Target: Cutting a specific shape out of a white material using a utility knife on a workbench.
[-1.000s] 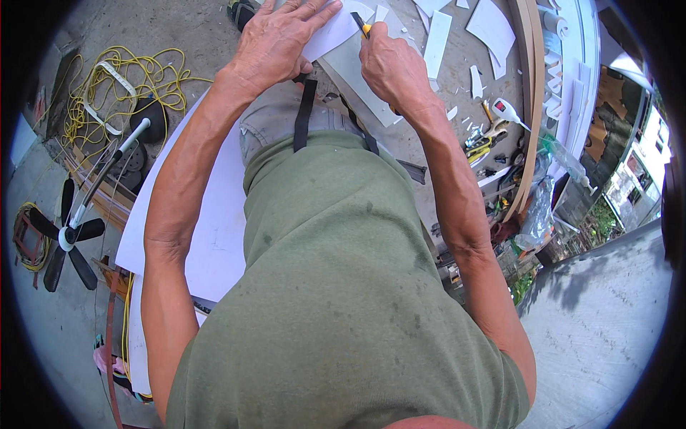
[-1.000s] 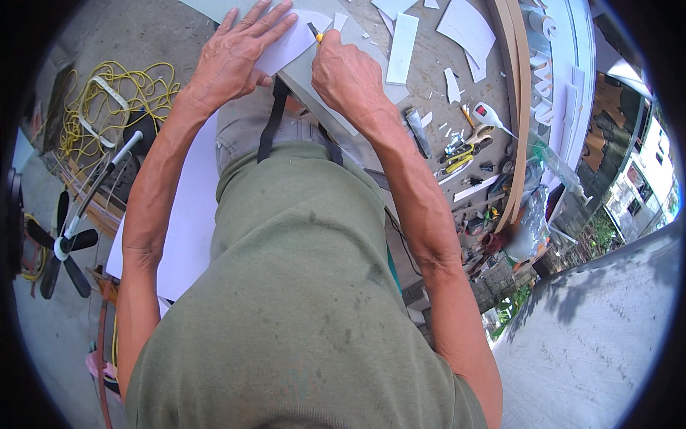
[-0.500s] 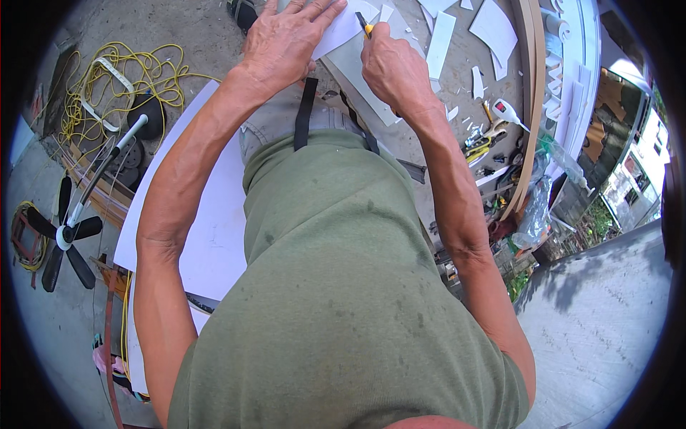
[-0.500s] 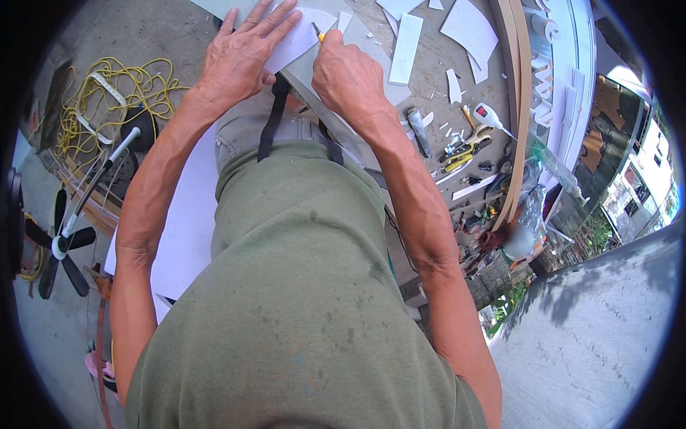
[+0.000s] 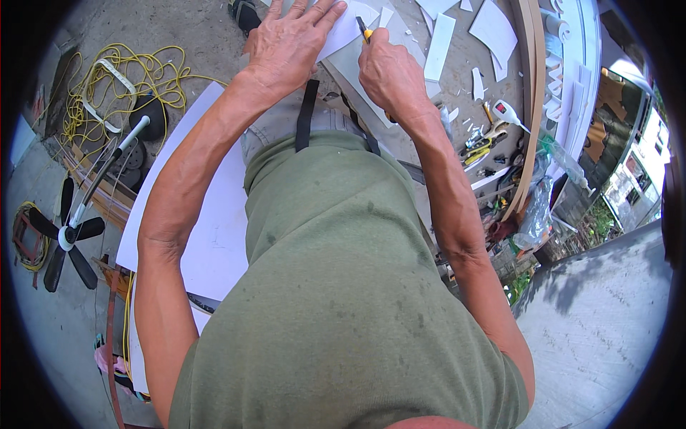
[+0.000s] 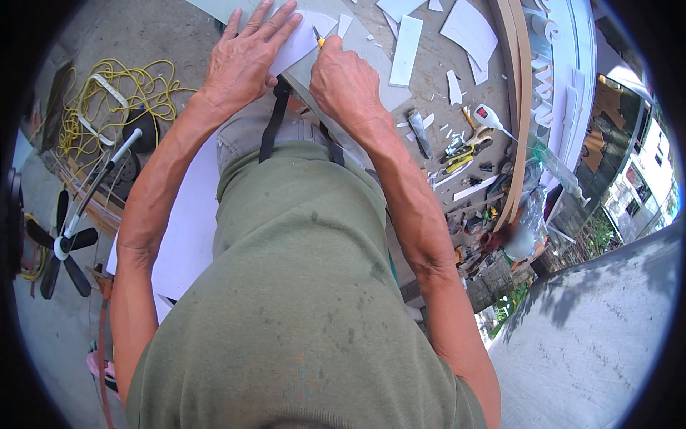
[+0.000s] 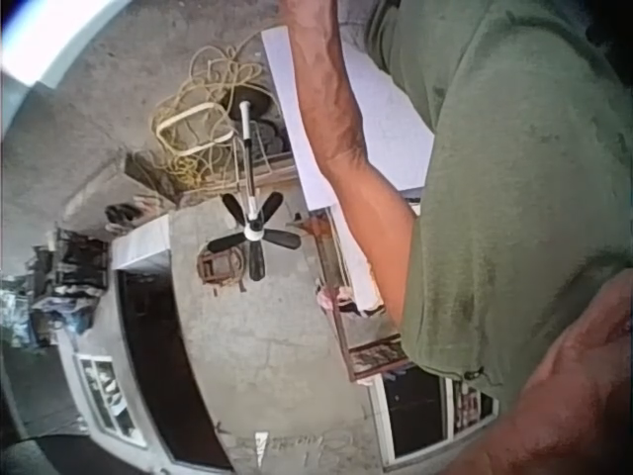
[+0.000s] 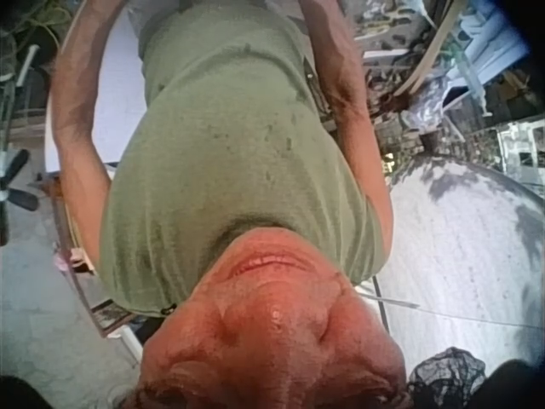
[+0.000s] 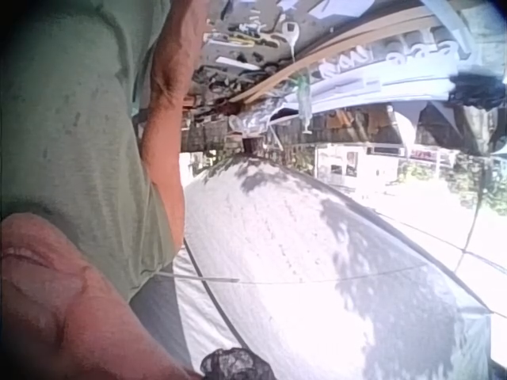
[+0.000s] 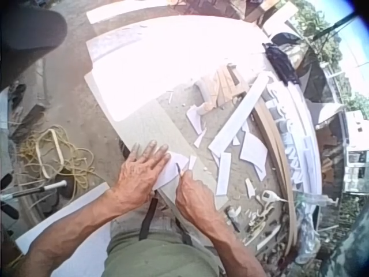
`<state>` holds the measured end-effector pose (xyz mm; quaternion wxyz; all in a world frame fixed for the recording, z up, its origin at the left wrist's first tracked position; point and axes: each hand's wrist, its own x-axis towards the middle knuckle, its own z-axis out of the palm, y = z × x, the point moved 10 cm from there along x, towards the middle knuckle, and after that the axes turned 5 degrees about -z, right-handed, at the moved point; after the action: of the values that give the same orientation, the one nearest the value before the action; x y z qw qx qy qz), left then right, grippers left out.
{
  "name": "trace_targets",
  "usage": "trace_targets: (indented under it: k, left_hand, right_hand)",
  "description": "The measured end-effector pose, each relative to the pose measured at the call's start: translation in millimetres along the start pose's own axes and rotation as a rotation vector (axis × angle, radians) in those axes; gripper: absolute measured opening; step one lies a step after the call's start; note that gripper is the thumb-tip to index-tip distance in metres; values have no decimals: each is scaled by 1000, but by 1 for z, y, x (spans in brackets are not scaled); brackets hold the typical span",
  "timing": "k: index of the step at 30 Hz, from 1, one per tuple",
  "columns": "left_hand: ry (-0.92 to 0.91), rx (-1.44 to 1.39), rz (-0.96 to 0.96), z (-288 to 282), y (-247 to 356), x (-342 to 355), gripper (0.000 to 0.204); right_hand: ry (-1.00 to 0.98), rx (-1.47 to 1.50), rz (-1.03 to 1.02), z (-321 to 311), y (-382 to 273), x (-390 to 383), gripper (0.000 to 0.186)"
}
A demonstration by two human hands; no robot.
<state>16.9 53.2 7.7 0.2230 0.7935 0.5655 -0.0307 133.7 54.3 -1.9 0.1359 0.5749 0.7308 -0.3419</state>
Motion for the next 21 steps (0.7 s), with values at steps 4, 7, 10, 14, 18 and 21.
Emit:
trace_targets:
  k: [4, 7, 10, 14, 18, 21]
  left_hand:
    - [77, 20, 7, -3, 2, 0, 97]
    - [11, -1, -6, -6, 2, 2, 97]
    - [-13, -2, -7, -6, 2, 2, 94]
    - [88, -42, -8, -5, 3, 1, 87]
    - [114, -18, -13, -3, 2, -1, 79]
    - [194, -65, -32, 4, -3, -4, 104]
  right_hand:
    - [16, 25, 3, 1, -1, -1, 26]
    - [18, 38, 20, 1, -1, -1, 26]
    - [19, 54, 31, 2, -2, -1, 27]
    - [29, 77, 44, 5, 0, -3, 27]
    - [41, 90, 19, 2, -2, -4, 34]
    - [54, 28, -9, -6, 6, -2, 32]
